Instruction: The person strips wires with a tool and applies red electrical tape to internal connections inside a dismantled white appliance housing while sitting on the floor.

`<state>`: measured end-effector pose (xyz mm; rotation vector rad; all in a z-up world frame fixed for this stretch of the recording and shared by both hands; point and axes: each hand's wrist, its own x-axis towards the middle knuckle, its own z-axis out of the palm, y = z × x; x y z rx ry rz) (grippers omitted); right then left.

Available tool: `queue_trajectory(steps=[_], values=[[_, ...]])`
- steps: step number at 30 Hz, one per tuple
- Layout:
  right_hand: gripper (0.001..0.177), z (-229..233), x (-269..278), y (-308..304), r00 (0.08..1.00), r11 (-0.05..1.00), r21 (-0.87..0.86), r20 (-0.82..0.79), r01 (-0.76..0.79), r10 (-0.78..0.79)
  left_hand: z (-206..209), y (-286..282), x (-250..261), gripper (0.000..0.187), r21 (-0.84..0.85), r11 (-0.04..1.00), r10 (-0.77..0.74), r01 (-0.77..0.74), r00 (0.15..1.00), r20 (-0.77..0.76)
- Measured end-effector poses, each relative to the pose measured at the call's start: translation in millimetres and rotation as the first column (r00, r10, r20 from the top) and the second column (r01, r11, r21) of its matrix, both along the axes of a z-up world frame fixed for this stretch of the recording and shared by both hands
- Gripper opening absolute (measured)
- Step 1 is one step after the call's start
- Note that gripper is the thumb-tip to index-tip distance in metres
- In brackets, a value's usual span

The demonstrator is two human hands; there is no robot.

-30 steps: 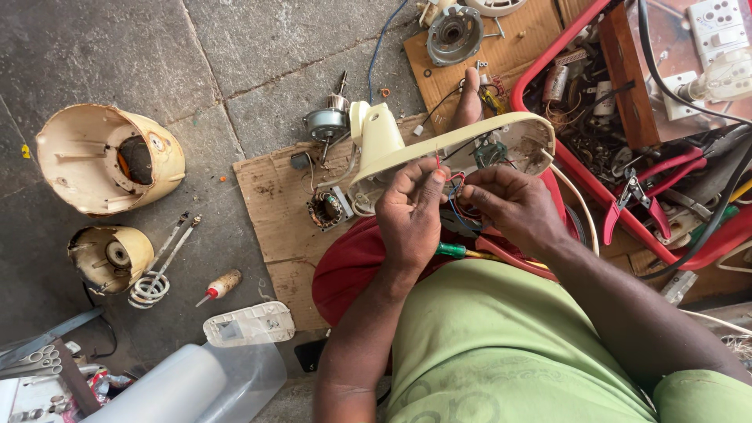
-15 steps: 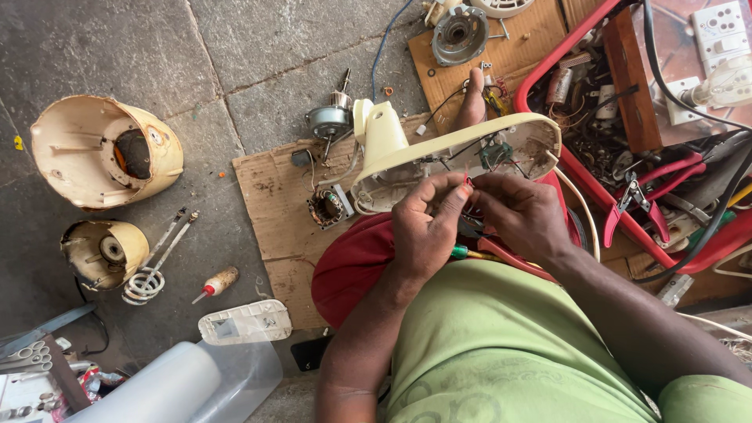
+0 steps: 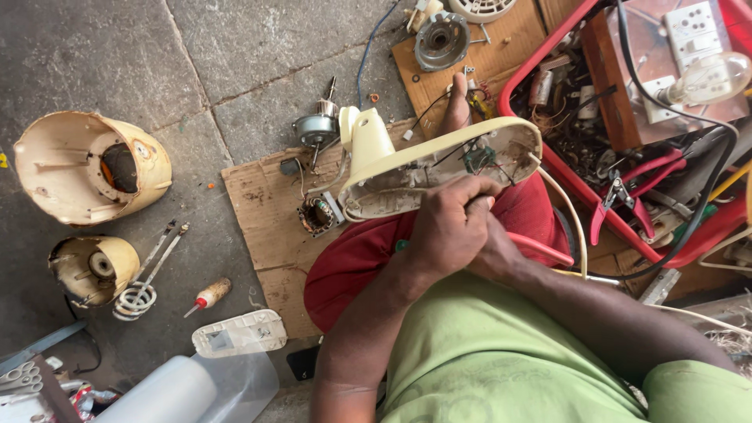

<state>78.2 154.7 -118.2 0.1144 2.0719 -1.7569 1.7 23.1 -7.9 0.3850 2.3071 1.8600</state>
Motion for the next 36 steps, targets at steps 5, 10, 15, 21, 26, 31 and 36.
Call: queue_trajectory(steps=[5, 10, 15, 21, 26, 31, 36], values=[[0.012, 40.1, -10.8, 42.7, 0.933, 0.916, 0.253, -0.105, -0.311, 0.345, -12.6, 12.5, 5.3, 0.014, 0.016, 0.998, 0.051, -0.054, 0.987, 0.152], [0.019, 100.0, -37.6, 68.2, 0.968, 0.923, 0.291, -0.068, 0.251, -0.241, -19.3, 9.0, 14.4, 0.017, 0.125, 0.986, 0.058, -0.110, 0.930, 0.362], [0.042, 105.3, -63.9, 56.2, 0.976, 0.902, 0.404, -0.202, 0.154, -0.076, -20.0, 10.8, 12.6, 0.016, 0.153, 0.965, 0.133, -0.214, 0.899, 0.417], [0.017, 85.2, -57.2, 53.4, 0.942, 0.875, 0.449, -0.335, 0.180, -0.021, -12.7, 12.3, 11.7, 0.018, 0.044, 0.975, 0.182, -0.217, 0.899, 0.397], [0.016, 84.4, -49.1, 49.6, 0.941, 0.905, 0.380, -0.334, 0.192, -0.060, -10.2, 14.1, 9.9, 0.017, -0.014, 0.977, 0.215, -0.215, 0.967, 0.137], [0.012, 87.0, -46.3, 46.5, 0.901, 0.880, 0.407, -0.430, 0.246, -0.053, -17.0, 19.5, 6.6, 0.018, -0.033, 0.977, 0.211, -0.209, 0.971, 0.112], [0.013, 85.5, -44.5, 48.4, 0.918, 0.909, 0.351, -0.388, 0.225, -0.077, -22.1, 23.2, 5.8, 0.016, -0.087, 0.982, 0.174, -0.167, 0.981, 0.082]])
